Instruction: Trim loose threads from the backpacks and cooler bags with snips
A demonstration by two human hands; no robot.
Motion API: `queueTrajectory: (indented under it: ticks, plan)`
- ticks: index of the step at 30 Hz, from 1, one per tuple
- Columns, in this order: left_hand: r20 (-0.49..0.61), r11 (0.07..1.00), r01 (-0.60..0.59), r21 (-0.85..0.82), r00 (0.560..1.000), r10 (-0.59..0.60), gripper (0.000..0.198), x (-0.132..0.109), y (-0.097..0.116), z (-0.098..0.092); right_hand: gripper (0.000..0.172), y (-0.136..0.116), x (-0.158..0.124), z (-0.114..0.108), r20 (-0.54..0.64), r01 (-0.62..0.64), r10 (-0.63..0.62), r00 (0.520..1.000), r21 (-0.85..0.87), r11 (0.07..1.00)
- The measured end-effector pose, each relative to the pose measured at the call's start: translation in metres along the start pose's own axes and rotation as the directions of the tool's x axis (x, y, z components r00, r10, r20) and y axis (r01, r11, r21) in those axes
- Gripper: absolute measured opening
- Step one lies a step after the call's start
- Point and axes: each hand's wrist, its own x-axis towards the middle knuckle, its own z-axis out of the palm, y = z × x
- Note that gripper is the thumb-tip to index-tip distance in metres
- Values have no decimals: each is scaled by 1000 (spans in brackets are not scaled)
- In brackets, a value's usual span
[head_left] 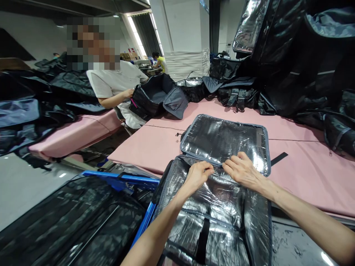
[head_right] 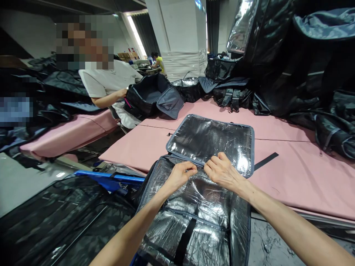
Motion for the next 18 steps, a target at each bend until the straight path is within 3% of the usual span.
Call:
queueTrajectory:
  ticks: [8,16,18]
  plan:
    - [2,1000,11,-18,1000,-11,15,-1,-3,-1,29,-3,11,3,-160,73,-95,983,-138,988]
    - [-14,999,-25,-48,1000,24,15,-2,-7,-1,28,-4,14,1,-185,81,-110,977,-158,984]
    - [62,999,-40,-1,997,40,16,-6,-6,-6,27,-2,14,2,-170,73,-99,980,-155,985]
